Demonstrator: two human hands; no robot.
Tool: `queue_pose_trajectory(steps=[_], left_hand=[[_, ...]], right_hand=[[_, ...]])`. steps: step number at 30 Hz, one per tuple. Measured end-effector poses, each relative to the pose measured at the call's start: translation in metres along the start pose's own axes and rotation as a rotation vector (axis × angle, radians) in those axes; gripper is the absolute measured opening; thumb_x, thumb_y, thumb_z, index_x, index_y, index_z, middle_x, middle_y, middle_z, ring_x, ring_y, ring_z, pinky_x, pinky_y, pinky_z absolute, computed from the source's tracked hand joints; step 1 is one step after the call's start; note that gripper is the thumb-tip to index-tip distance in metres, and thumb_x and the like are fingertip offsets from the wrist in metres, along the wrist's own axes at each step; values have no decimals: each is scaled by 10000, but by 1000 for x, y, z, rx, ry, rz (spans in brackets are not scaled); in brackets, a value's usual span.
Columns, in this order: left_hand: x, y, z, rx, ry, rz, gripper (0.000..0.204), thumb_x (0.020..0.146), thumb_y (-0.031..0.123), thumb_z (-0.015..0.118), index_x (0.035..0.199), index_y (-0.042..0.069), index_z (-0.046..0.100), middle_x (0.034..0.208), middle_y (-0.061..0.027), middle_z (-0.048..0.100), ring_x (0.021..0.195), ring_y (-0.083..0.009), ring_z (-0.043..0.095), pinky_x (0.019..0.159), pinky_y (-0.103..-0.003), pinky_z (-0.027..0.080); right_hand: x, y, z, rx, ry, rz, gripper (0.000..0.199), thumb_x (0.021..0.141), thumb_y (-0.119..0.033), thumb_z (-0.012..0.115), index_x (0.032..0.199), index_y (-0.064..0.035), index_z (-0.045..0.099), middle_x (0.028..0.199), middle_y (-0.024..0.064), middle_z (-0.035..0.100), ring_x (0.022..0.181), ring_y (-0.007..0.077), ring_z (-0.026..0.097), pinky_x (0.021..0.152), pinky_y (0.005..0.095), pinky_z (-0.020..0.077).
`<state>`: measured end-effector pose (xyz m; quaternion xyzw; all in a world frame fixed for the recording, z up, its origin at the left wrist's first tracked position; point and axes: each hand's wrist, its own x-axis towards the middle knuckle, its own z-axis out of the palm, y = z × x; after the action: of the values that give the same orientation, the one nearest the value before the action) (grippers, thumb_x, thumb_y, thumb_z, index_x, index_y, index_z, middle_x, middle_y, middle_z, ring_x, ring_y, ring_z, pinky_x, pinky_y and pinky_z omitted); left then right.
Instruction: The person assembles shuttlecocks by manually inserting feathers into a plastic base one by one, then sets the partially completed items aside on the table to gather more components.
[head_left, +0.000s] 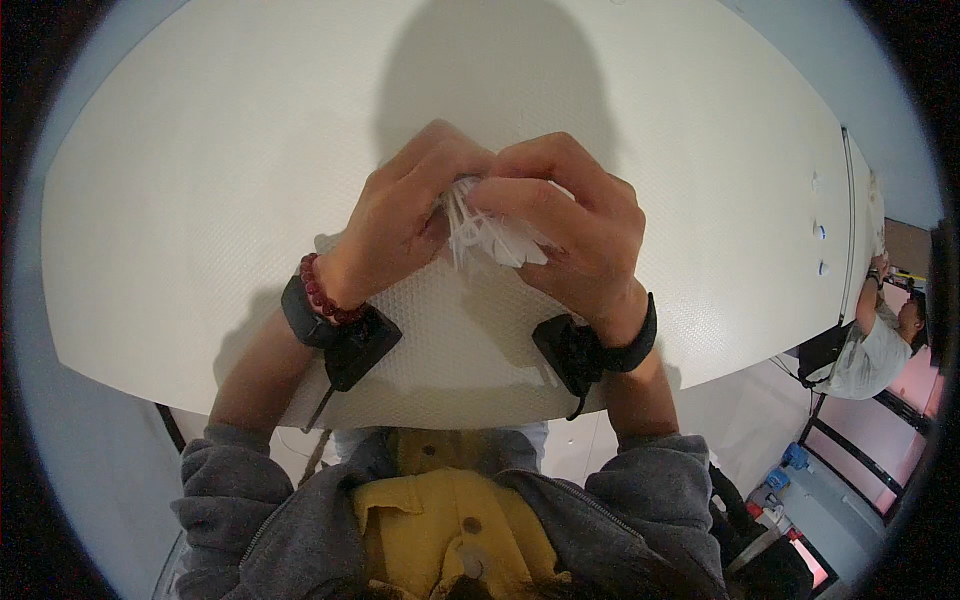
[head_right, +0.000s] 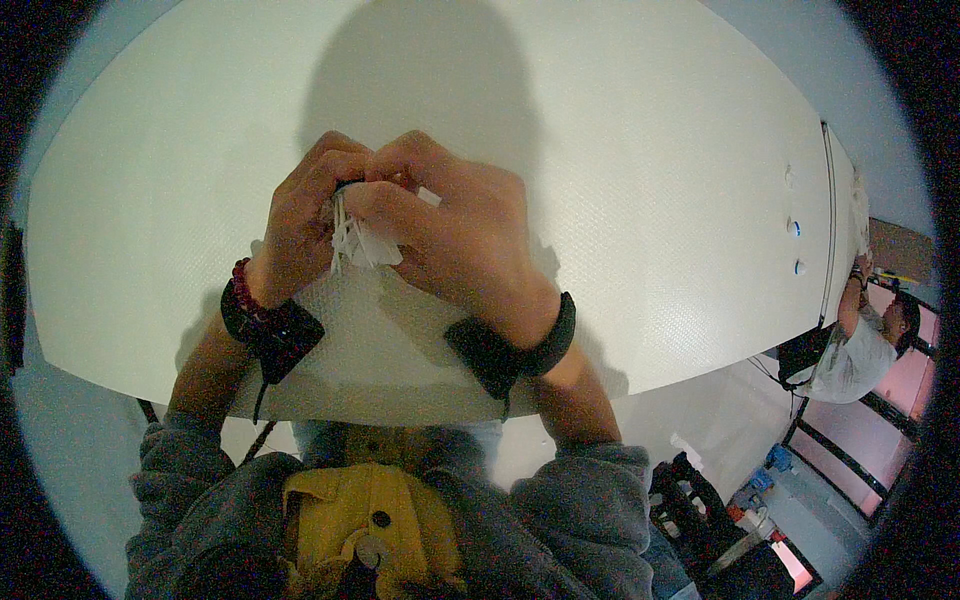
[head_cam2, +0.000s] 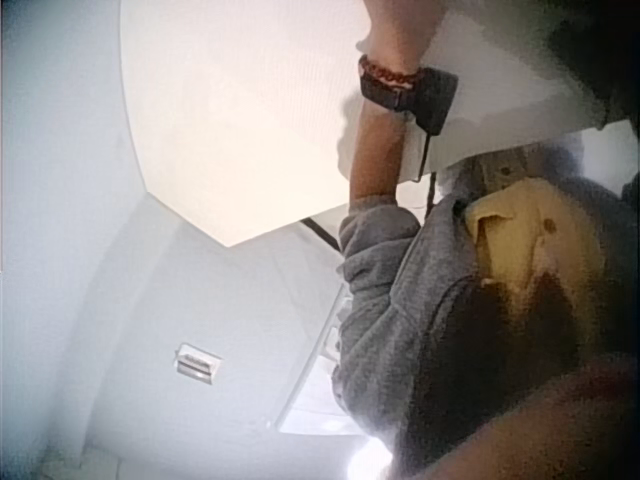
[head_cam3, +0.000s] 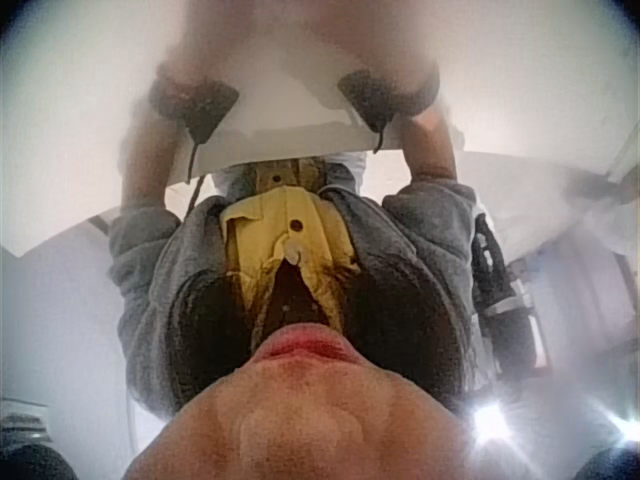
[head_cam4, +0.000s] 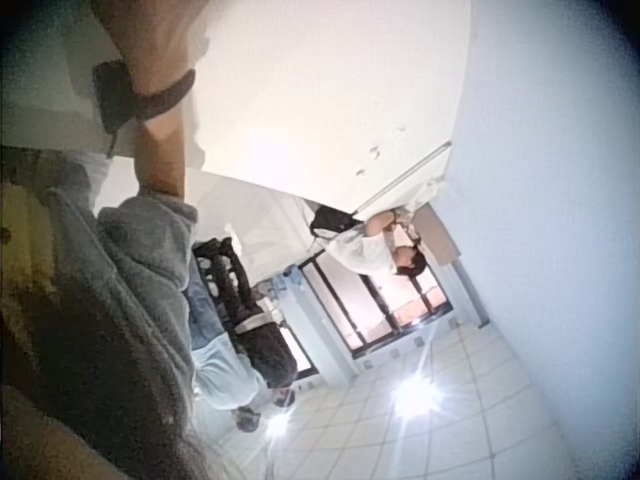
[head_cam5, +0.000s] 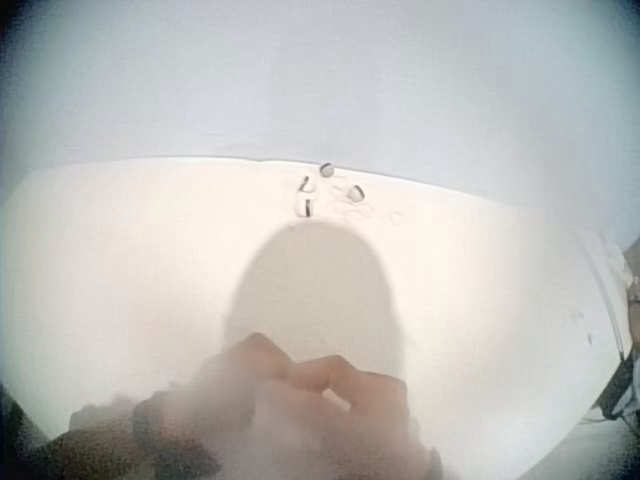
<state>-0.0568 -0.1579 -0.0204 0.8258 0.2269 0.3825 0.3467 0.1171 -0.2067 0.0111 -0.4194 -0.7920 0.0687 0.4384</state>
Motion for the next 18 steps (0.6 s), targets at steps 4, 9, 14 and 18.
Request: queue_pose_trajectory(steps=[4, 9, 14, 18], left_hand=[[1, 0, 0, 9, -13, 7, 352, 721, -67, 579, 1049, 56, 543, 897, -112, 544, 798, -278, 571, 663, -358, 473], [1, 0, 0, 92, -71, -48, 366, 708, -66, 580, 1053, 49, 537, 895, -120, 543, 806, -305, 569, 674, -373, 475], [2, 1, 1, 47, -83, -35, 355, 717, -53, 586, 1053, 49, 536, 888, -108, 537, 786, -292, 568, 665, -363, 471], [4, 2, 1, 17, -82, -3, 352, 724, -49, 582, 1057, 51, 525, 882, -96, 529, 760, -273, 562, 645, -349, 468]], right_hand=[[0, -6, 1, 54, -31, 161, 293, 618, -62, 689, 874, -182, 612, 880, 9, 602, 722, 217, 641, 583, 316, 513], [-3, -1, 2, 9, -18, 116, 294, 604, -71, 701, 861, -180, 607, 902, 5, 612, 721, 215, 641, 580, 319, 511], [0, 1, 1, 55, 9, 90, 292, 588, -89, 715, 846, -170, 604, 908, 3, 625, 707, 217, 638, 564, 314, 504], [2, 3, -3, 50, 1, -10, 293, 588, -33, 765, 851, -77, 645, 866, 63, 649, 665, 148, 638, 534, 247, 507]])
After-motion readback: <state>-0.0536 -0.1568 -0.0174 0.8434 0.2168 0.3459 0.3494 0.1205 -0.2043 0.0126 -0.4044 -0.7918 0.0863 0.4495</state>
